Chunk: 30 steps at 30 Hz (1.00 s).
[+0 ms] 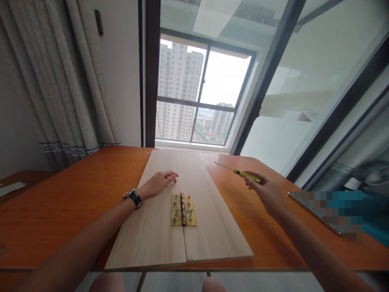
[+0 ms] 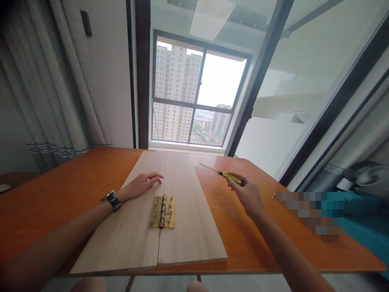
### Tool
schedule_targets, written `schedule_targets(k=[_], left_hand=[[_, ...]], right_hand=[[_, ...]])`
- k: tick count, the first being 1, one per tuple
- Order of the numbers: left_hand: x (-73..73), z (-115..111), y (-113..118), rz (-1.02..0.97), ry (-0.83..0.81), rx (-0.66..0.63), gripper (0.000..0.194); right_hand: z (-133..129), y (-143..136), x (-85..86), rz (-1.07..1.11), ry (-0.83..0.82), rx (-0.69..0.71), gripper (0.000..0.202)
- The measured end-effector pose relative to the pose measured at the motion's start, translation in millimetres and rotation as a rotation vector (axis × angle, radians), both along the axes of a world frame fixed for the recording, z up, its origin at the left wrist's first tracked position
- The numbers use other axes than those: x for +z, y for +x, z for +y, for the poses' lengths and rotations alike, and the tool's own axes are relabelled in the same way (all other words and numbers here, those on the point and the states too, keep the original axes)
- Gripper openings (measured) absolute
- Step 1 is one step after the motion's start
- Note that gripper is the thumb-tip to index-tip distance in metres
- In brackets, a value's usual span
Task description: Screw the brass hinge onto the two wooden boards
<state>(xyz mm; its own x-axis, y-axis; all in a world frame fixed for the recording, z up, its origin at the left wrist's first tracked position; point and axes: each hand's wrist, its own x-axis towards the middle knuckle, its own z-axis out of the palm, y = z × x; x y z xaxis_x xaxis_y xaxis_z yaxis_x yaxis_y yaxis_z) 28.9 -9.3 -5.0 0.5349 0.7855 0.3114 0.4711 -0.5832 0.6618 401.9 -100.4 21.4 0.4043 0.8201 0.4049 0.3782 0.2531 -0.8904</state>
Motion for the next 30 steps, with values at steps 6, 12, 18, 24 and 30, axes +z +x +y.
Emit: schedule_targets(k=[6,12,18,24,30], left_hand=[[-2.9,-9,-2,0.042,0.038,-0.094,0.03],[-0.7,-18,-2,0.07,0.082,-0.179,0.018],[-0.8,-5,6,0.063,0.086,-0.28,0.026],[8.3,14,27,-0.216,-0.177,-0.236,0.023],[0.6,-3,26,-0.354,-0.26,-0.172,0.026]], right_hand=[[75,-80,11.5,0.333,0.106,0.262,0.042],[92,-118,11.4,0.423,0.103,0.434,0.039],[59,-121,4.4,0.411,0.178,0.473,0.03],[53,-128,-4.6,0.308,0.281,0.391,0.03],[44,-133,-14.8,0.113,0.276,0.354,0.034]])
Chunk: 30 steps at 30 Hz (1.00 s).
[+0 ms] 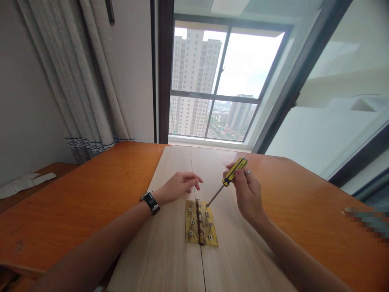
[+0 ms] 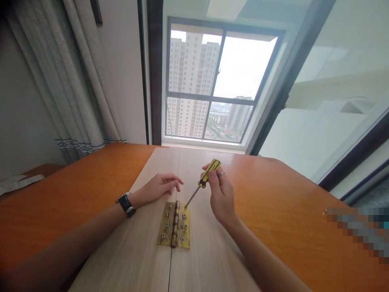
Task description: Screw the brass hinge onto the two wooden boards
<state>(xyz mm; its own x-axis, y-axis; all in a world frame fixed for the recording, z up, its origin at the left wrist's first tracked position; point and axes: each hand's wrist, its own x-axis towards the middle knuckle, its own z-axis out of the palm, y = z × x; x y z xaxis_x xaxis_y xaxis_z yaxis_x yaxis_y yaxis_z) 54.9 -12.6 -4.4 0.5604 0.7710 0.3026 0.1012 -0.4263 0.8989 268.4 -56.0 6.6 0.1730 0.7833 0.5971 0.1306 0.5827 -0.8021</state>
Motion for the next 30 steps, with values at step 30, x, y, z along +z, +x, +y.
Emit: schedule_targets(k=[30], left_hand=[[0.2,-14,-6,0.363,0.254,-0.081,0.028]], right_hand=[[-21,-17,3.3,-0.17,0.235,-0.06,0.027]])
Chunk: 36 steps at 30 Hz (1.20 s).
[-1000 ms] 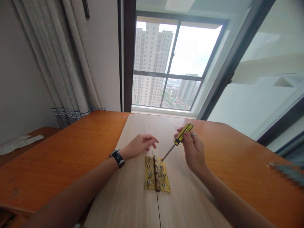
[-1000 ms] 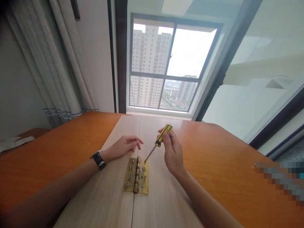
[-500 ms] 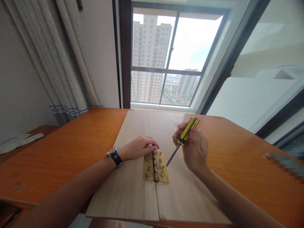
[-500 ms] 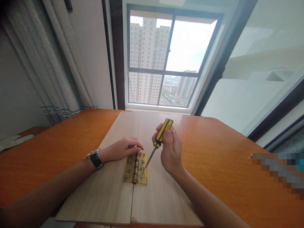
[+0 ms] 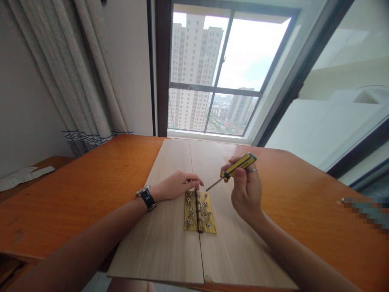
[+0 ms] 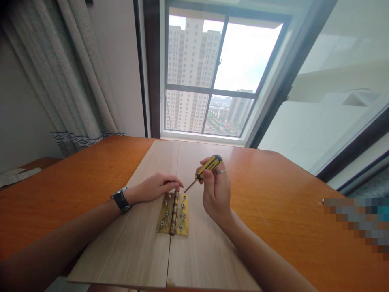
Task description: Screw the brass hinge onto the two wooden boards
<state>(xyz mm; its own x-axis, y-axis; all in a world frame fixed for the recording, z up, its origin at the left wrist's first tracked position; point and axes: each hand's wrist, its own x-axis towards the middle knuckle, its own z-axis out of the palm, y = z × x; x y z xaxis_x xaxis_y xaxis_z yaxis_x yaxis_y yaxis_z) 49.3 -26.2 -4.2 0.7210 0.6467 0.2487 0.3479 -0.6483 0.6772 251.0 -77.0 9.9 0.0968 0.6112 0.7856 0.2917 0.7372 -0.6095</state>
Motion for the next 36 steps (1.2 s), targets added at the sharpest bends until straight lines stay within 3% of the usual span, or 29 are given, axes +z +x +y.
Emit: schedule_targets(k=[7,13,26,30,33,36], left_hand=[[0.7,-1,2,-0.003,0.022,-0.069,0.026],[2.0,-3,2,-0.011,0.03,-0.078,0.025],[2.2,-3,2,0.005,0.044,-0.069,0.026],[1.7,-4,2,-0.076,0.103,-0.059,0.028],[4.7,-7,6,-0.184,0.143,-0.027,0.026],[8.8,-13,12,-0.191,0.129,-0.081,0.025]], right_hand=[[0,3,-3.0,-0.106,-0.028,0.005,0.024],[-1,2,-1.2,-0.049,-0.009,0.015,0.024],[1,5,-1.0,-0.166,-0.074,0.051,0.024],[-1,6,3.8,-0.185,-0.094,0.037,0.027],[-1,8,10.5,-0.231,-0.113,0.13,0.025],[1,10,16.7,-0.224,-0.152,0.266,0.027]])
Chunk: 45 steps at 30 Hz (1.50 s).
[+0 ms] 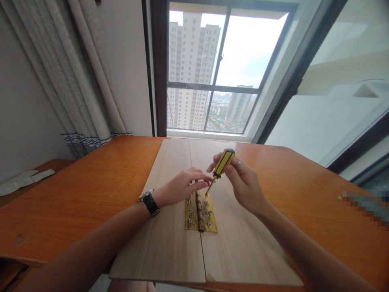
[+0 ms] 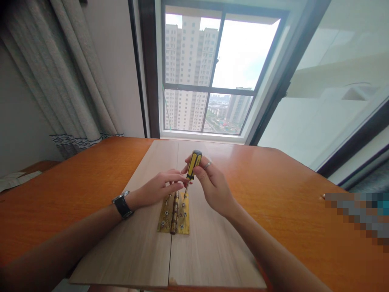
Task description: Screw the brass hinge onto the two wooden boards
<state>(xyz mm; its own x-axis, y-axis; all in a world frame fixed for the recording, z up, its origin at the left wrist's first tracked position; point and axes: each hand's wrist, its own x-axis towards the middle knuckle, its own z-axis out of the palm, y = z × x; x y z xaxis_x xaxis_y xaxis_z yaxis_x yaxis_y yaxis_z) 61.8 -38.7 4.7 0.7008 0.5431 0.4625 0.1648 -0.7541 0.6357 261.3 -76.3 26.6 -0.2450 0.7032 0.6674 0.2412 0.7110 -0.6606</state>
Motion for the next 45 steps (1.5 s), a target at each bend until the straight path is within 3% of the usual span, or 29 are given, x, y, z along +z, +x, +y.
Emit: schedule_targets(k=[6,13,17,22,27,33,36,45], left_hand=[[1.8,-5,8,0.036,-0.068,0.013,0.02],[-3.7,-2,9,0.027,-0.019,0.019,0.019],[-6.1,0,9,0.015,-0.003,0.017,0.019],[-5.2,-1,9,0.01,-0.014,0.032,0.017],[-2.7,-3,10,0.038,0.007,0.083,0.017],[-3.5,-1,11,0.052,0.025,0.073,0.016],[-4.0,0,10,0.055,0.04,0.052,0.018],[-6.5,1,8,0.054,0.059,0.039,0.017]], right_hand=[[-2,-5,2.7,0.034,-0.004,-0.037,0.03],[1,-9,-13.2,0.037,0.132,-0.117,0.023],[4,-6,-15.1,0.06,0.091,-0.177,0.025],[0,-5,-2.9,0.077,-0.072,-0.012,0.02],[-2,-11,1.0,0.231,-0.212,0.173,0.039],[4,-12,-7.8,0.167,-0.022,-0.049,0.019],[7,-9,-9.9,0.149,-0.014,-0.11,0.019],[2,-10,0.2,0.185,-0.15,-0.041,0.009]])
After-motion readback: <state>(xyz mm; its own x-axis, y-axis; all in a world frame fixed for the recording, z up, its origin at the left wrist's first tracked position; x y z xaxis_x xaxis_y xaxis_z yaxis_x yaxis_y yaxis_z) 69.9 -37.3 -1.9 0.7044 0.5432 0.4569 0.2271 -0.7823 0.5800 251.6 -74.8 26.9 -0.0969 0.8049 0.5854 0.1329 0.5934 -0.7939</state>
